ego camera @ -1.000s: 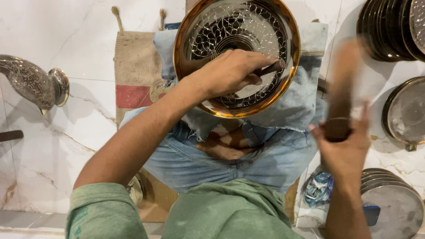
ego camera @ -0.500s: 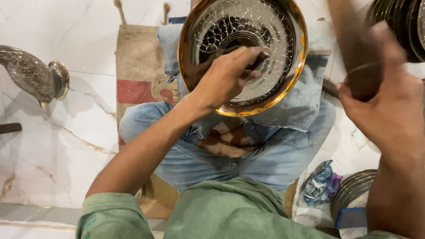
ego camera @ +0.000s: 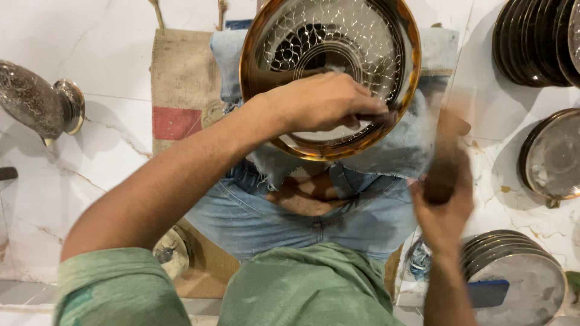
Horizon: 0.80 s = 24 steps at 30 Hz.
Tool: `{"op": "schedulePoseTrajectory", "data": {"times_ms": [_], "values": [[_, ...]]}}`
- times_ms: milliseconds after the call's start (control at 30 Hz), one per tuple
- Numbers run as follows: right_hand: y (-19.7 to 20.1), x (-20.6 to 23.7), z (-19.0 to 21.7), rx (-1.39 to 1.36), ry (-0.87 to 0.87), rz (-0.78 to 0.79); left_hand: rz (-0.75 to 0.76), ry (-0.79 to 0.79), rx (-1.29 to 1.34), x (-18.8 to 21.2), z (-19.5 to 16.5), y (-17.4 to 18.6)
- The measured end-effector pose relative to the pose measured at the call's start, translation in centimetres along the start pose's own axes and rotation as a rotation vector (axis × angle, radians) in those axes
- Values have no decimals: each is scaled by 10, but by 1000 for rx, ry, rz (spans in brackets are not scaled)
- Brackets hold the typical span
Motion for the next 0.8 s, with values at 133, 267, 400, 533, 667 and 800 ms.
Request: {"op": "schedulePoseTrajectory", "data": {"times_ms": [133, 267, 400, 533, 667, 800], "values": [[-14, 46, -37, 202, -206, -62, 212, 169, 75, -8, 7, -20], [-8, 51, -34, 98, -157, -56, -126, 75, -45, -1, 0, 17], [-2, 34, -38, -1, -239, -49, -46, 77, -115, 4, 9, 10], [11, 16, -39, -424, -162, -177, 33, 56, -114, 2, 11, 0], [5, -14, -30, 10, -97, 18, -20, 18, -111, 6, 5, 3], [-1, -54, 34, 104, 81, 209, -234, 142, -53, 27, 9, 19]]}}
Point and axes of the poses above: each hand's wrist, its own x-axis away from the middle knuckle, its own y-axis out of the back of the hand, z = x × y, the point moved 10 cm from there along -x, towards the middle knuckle, and after that the axes turned 9 degrees about -x, right-handed, at the moved point
